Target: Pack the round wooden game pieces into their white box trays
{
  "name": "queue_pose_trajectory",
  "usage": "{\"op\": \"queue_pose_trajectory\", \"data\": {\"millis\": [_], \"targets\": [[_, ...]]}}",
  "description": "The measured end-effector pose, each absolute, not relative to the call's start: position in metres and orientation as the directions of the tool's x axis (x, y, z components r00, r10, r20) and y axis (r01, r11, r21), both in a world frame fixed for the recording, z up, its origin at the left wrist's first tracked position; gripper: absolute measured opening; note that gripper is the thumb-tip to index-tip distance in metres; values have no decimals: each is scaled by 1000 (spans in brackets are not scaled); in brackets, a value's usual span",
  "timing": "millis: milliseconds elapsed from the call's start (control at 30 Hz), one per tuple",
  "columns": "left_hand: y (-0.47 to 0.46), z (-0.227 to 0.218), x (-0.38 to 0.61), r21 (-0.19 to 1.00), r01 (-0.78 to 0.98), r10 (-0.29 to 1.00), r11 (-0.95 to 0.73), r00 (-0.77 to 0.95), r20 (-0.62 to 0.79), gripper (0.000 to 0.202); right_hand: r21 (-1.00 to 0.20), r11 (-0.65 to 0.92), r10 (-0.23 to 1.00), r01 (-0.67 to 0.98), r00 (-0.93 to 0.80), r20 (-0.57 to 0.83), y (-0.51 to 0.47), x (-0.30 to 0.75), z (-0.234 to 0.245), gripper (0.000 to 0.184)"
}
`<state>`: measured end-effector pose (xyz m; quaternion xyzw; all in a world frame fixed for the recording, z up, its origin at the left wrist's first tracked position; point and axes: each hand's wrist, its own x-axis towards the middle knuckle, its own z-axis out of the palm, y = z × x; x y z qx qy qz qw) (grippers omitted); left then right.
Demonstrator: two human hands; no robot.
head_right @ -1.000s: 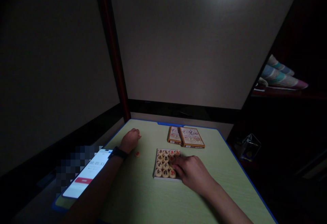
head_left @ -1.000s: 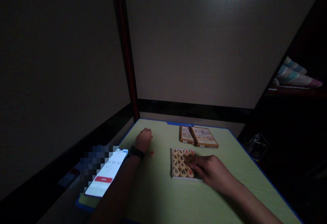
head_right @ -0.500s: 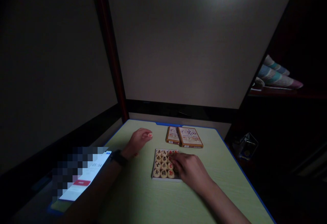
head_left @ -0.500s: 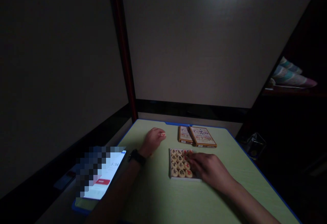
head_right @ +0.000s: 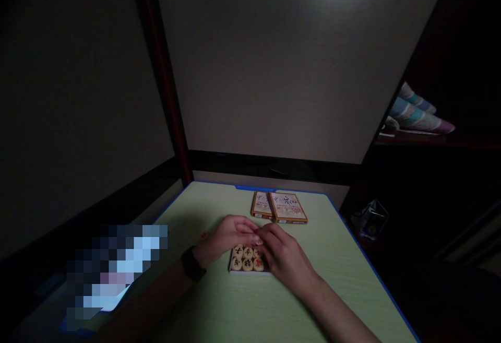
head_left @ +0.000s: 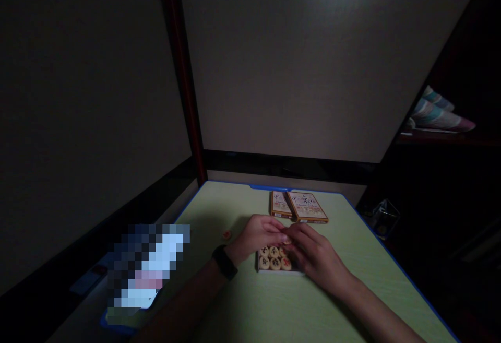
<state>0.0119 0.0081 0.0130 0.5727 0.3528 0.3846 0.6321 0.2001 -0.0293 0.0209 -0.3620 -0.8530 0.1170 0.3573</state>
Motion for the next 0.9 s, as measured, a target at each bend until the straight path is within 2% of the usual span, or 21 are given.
{"op": "queue_pose_trajectory", "data": {"millis": [100,233,300,500,600,700,800,900], "targets": [[13,21,3,1000,-17,882,-23,470,28,43,-520,661,748,541,-527,402,-28,207,35,18],[21,27,-6,992,31,940,-118,326,102,30,-578,589,763,565,-623,169,-26,218,48,9],[25,26,-8,991,64,956,-114,279,92,27,-601,553,766,577,-636,94,-25,222,48,12],[30,21,-10,989,109,967,-102,245,73,23,-649,510,736,565,-677,-11,-18,224,38,15],[32,22,-12,982,136,963,-130,253,93,23,-681,496,719,538,-695,-25,-15,225,34,10],[37,27,-19,953,233,965,-195,218,144,20,-723,462,717,513,-697,-36,-14,225,33,11],[41,37,-36,851,457,966,-257,144,214,22,-757,430,715,492,-698,-47,-14,224,33,18],[41,47,-60,606,735,948,-303,169,270,25,-747,429,716,508,-695,-61,-14,223,32,21]]}}
